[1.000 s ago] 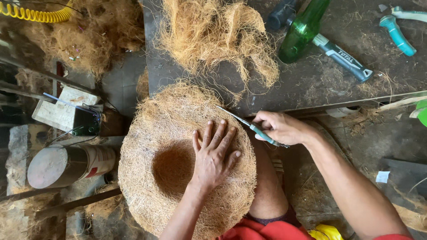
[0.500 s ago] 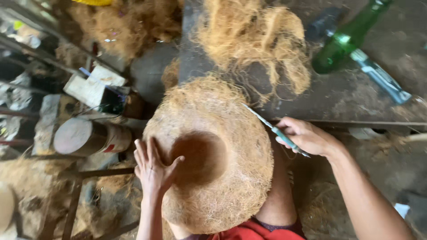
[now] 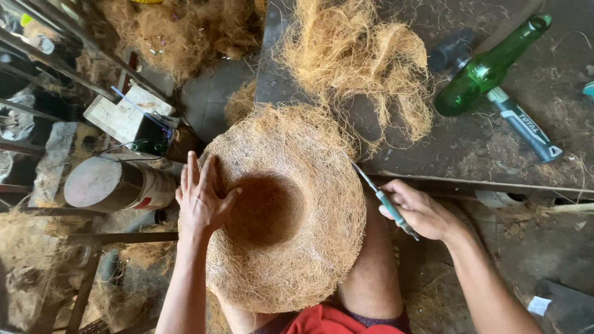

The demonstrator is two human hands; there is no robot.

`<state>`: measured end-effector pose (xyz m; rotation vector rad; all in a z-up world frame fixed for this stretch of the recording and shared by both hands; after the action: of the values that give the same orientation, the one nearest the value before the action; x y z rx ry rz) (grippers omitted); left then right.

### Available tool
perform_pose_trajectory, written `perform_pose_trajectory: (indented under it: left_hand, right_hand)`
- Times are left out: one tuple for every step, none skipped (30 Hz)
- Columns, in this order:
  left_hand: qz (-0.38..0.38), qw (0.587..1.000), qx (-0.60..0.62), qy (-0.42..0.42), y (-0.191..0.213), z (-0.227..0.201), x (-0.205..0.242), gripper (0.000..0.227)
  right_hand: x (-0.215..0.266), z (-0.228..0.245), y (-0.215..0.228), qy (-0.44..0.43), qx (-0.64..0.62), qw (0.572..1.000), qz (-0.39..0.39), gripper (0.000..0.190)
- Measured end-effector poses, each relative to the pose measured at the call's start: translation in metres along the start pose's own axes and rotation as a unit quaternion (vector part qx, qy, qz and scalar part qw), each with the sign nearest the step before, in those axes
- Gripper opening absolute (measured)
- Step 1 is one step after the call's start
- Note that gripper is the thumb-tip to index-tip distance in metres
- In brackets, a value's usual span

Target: The person uses a green glass bottle to press and shape a circular hole in a mat of coconut fiber. Then, using scissors, the person trims the outer edge of the fiber mat to create a neat circular border.

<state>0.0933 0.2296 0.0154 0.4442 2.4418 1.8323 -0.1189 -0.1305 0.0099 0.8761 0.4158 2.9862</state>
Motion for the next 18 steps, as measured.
perform_pose_trajectory:
  left_hand:
    - [0.002,1.000,0.000,0.000,-0.001,-0.007,0.002,0.095]
    - [-0.036,0.999,-0.003,-0.034,-0.001,-0.015,0.004,0.092]
    - [-0.073,0.995,-0.005,-0.066,-0.001,-0.022,0.007,0.089]
    - [-0.071,0.995,-0.005,-0.064,-0.006,-0.039,0.011,0.089]
    - [-0.075,0.987,0.004,-0.141,-0.009,-0.058,0.015,0.075]
    - [-0.077,0.973,0.014,-0.217,-0.013,-0.077,0.019,0.062]
    - [-0.077,0.973,0.014,-0.216,-0.020,-0.093,0.019,0.062]
    - [-0.037,0.962,0.039,-0.269,-0.028,-0.111,0.021,0.061]
    - [0.003,0.944,0.065,-0.324,-0.036,-0.131,0.021,0.060]
    - [0.004,0.943,0.065,-0.325,-0.051,-0.135,0.017,0.060]
    - [-0.017,0.936,0.053,-0.348,-0.065,-0.142,0.014,0.060]
    - [-0.037,0.927,0.040,-0.371,-0.081,-0.148,0.011,0.059]
    - [-0.035,0.926,0.041,-0.374,-0.083,-0.149,0.012,0.059]
    - [-0.044,0.924,0.048,-0.376,-0.084,-0.150,0.013,0.059]
    - [-0.052,0.923,0.053,-0.377,-0.086,-0.150,0.014,0.059]
    - [-0.048,0.922,0.053,-0.381,-0.086,-0.151,0.014,0.059]
    - [-0.034,0.925,0.066,-0.373,-0.086,-0.151,0.015,0.058]
    - [-0.019,0.927,0.079,-0.365,-0.086,-0.150,0.015,0.057]
  right_hand:
    - [-0.004,-0.005,-0.002,-0.002,-0.001,1.000,0.000,0.042]
    - [-0.008,-0.010,-0.003,0.003,0.013,1.000,-0.002,0.043]
    - [-0.011,-0.015,-0.006,0.008,0.027,1.000,-0.003,0.045]
    - [-0.014,-0.015,-0.007,0.006,0.028,1.000,-0.001,0.045]
    - [-0.017,-0.016,-0.008,0.006,0.029,1.000,-0.008,0.043]
    - [-0.020,-0.016,-0.009,0.006,0.030,0.999,-0.015,0.042]
    - [-0.019,-0.009,-0.008,0.006,0.031,0.999,-0.014,0.042]
    - [-0.018,-0.003,-0.008,0.010,0.036,0.999,-0.010,0.043]
    - [-0.017,0.003,-0.007,0.015,0.040,0.999,-0.008,0.045]
    - [-0.019,0.006,-0.007,0.014,0.040,0.999,-0.009,0.045]
    - [-0.018,0.008,-0.007,0.015,0.042,0.999,-0.007,0.046]
    - [-0.019,0.010,-0.006,0.016,0.044,0.999,-0.004,0.047]
    - [-0.018,0.013,-0.004,0.013,0.042,0.999,-0.007,0.047]
    - [-0.017,0.017,-0.002,0.014,0.062,0.998,-0.005,0.045]
    - [-0.017,0.020,-0.002,0.016,0.080,0.997,-0.001,0.043]
    - [-0.018,0.021,-0.001,0.013,0.077,0.997,-0.004,0.043]
    - [-0.019,0.023,0.000,0.013,0.080,0.997,0.002,0.044]
    - [-0.020,0.025,0.000,0.013,0.083,0.996,0.009,0.044]
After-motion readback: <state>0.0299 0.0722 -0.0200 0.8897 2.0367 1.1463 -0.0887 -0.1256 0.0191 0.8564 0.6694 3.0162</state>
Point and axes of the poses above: each hand's wrist, its own x-axis away from the middle knuckle, its own y-axis out of the back of the hand, z = x × y, the point moved 2 cm from there along -x, towards the middle knuckle, and after that the axes turned 2 degrees about x, right-handed, at the moved point
